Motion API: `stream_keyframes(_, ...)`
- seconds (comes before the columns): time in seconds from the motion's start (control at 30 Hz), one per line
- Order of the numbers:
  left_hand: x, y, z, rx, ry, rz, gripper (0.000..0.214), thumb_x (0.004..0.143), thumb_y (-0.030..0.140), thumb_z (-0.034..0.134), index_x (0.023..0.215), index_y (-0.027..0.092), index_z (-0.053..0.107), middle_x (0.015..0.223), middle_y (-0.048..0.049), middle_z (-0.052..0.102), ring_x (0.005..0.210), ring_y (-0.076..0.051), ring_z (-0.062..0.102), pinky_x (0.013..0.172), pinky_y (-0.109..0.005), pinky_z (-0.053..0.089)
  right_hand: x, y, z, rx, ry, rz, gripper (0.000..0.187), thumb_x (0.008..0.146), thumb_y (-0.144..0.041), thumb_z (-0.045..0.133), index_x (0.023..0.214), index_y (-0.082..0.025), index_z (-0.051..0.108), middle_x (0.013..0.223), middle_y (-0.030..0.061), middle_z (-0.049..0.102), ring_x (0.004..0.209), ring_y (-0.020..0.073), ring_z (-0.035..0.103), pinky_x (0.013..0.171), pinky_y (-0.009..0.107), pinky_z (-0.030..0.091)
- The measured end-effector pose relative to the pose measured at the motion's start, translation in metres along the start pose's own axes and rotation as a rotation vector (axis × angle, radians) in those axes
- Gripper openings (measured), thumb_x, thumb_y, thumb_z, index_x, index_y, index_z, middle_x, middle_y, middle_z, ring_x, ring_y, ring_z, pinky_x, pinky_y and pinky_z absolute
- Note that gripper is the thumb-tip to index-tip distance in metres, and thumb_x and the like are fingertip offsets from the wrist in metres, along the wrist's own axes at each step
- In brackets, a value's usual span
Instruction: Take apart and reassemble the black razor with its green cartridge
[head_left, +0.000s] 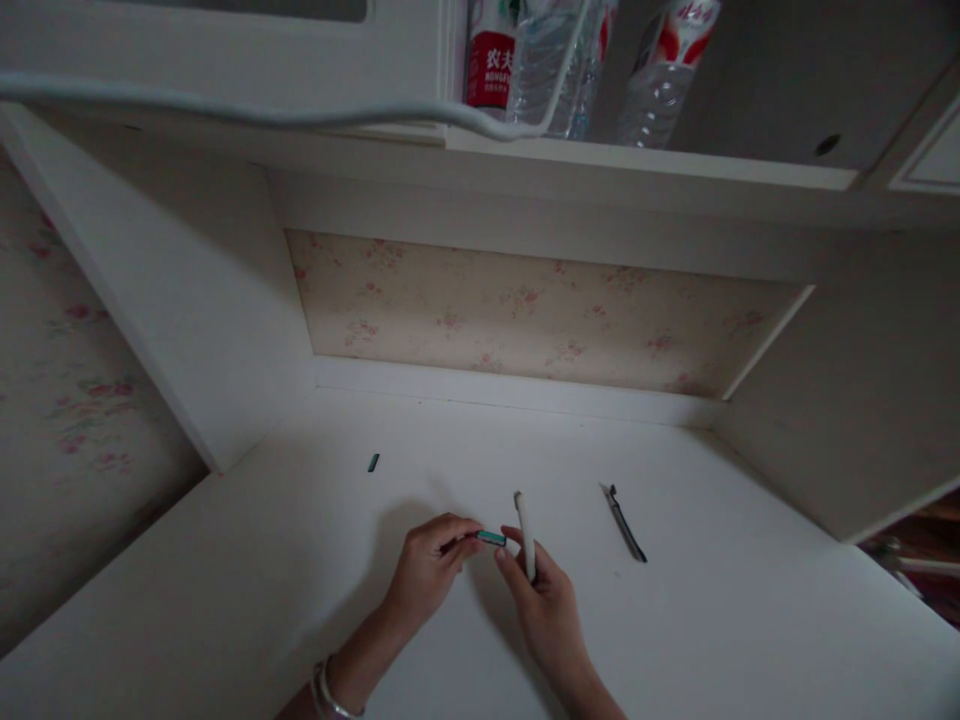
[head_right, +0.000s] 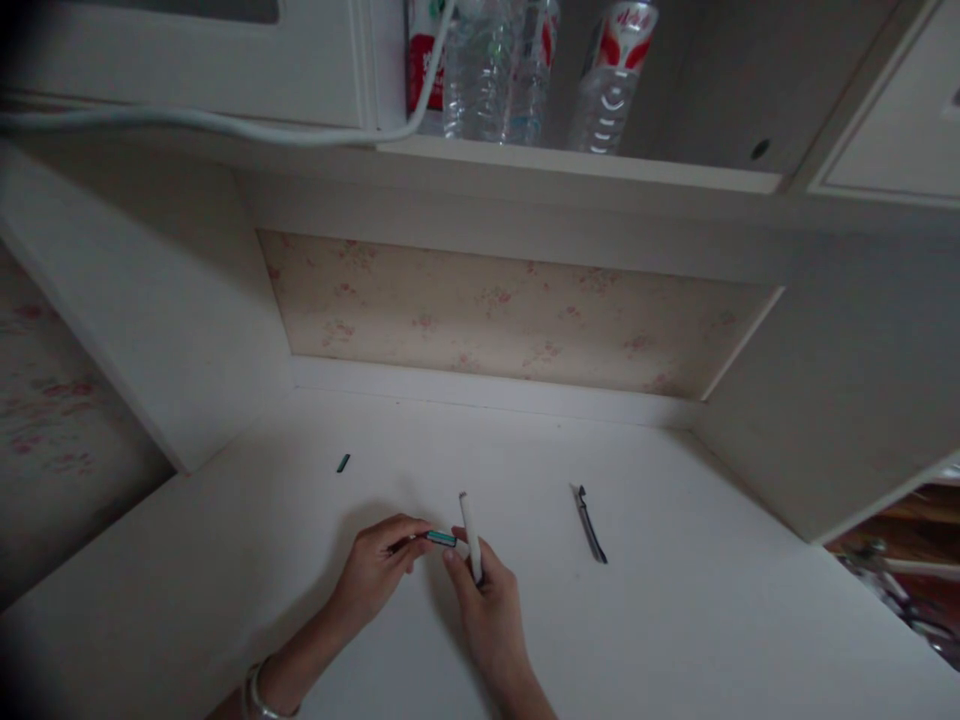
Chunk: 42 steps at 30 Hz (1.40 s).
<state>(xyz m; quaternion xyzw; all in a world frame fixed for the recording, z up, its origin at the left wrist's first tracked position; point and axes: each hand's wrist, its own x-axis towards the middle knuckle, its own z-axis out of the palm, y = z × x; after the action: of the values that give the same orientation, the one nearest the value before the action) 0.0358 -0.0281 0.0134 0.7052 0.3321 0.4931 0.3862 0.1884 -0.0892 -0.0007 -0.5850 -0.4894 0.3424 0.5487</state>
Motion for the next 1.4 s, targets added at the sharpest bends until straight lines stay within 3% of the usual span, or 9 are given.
stream_keyframes(0.2, 0.001, 0.001, -0.001, -0.007, -0.021, 0.022, 0.018, 0.083, 0.032, 0.061, 0.085, 0.018, 0.072, 0.068, -0.002, 0.063, 0.048, -0.008, 0.052, 0.044, -0.017, 0.043, 0.0, -0.001, -0.002, -0.081, -0.005, -0.049, 0.033, 0.083, -0.047, 0.061, 0.096, -0.017, 0.069, 0.071, 0.0027, 0.063, 0.063, 0.0186, 0.052, 0.057, 0.026, 0.038)
stream_keyframes(0.47, -0.001, 0.0, -0.002, 0.068, -0.06, 0.102, 0.017, 0.082, 0.028, 0.063, 0.093, 0.018, 0.071, 0.071, -0.0016, 0.062, 0.051, -0.008, 0.053, 0.046, -0.017, 0.044, 0.001, -0.005, -0.007, -0.106, -0.05, -0.126, 0.025, 0.087, -0.042, 0.058, 0.088, -0.019, 0.068, 0.067, 0.0, 0.057, 0.06, 0.0159, 0.046, 0.056, 0.024, 0.035)
stream_keyframes(0.8, -0.003, -0.003, -0.004, 0.194, -0.106, 0.183, 0.017, 0.084, 0.025, 0.062, 0.098, 0.019, 0.069, 0.078, -0.0031, 0.066, 0.068, -0.011, 0.061, 0.063, -0.019, 0.049, 0.005, 0.0, -0.008, -0.06, -0.098, -0.158, 0.025, 0.087, -0.04, 0.057, 0.09, -0.018, 0.068, 0.079, 0.0026, 0.066, 0.075, 0.0199, 0.058, 0.068, 0.024, 0.043)
stream_keyframes(1.4, -0.005, 0.0, -0.003, 0.269, -0.076, 0.238, 0.012, 0.085, 0.023, 0.061, 0.093, 0.02, 0.069, 0.077, -0.0027, 0.066, 0.068, -0.011, 0.061, 0.062, -0.019, 0.048, 0.005, 0.002, -0.006, -0.044, -0.068, -0.097, 0.028, 0.084, -0.043, 0.06, 0.096, -0.019, 0.07, 0.091, 0.006, 0.069, 0.085, 0.0237, 0.061, 0.077, 0.028, 0.046)
